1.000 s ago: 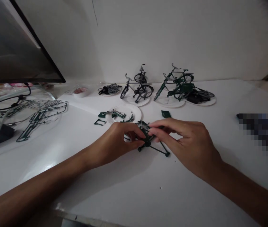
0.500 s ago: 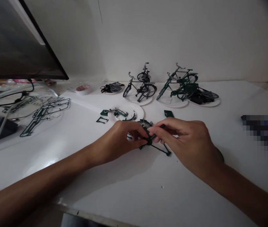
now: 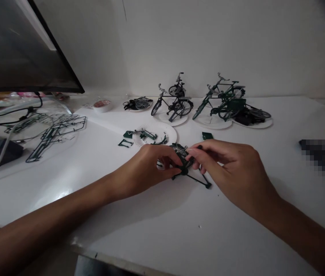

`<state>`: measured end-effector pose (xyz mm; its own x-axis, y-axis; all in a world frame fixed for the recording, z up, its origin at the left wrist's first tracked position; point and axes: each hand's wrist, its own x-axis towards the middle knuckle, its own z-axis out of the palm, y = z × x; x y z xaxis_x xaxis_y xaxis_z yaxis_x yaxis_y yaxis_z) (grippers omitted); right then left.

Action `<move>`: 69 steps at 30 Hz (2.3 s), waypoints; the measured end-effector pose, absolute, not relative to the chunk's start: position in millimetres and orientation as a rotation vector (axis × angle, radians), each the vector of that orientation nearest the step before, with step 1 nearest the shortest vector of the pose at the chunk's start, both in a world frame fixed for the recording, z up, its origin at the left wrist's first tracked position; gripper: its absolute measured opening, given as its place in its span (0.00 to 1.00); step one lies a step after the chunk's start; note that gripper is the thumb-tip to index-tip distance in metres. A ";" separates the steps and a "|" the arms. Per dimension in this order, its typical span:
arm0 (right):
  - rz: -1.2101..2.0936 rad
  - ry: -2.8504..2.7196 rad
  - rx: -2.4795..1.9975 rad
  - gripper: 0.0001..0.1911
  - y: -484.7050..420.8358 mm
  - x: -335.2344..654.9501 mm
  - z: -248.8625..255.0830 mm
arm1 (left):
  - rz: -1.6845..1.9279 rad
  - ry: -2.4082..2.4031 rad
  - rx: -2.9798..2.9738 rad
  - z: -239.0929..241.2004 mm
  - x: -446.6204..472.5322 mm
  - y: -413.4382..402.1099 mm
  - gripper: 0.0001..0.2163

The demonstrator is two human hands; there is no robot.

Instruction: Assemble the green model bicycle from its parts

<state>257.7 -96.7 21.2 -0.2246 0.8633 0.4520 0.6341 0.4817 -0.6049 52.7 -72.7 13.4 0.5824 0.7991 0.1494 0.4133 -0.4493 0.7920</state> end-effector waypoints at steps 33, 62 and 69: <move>0.192 -1.892 -1.206 0.02 -98.9 258.6 19.2 | 0.669 0.950 2.108 14.4 52.1 -70.8 0.04; 0.360 -2.022 -1.061 0.21 -99.0 264.5 11.1 | 0.751 0.592 2.773 -3.1 48.3 -56.0 0.04; 0.168 -2.008 -1.078 0.16 -99.8 263.1 10.3 | 0.814 0.497 2.881 -9.5 48.6 -54.3 0.04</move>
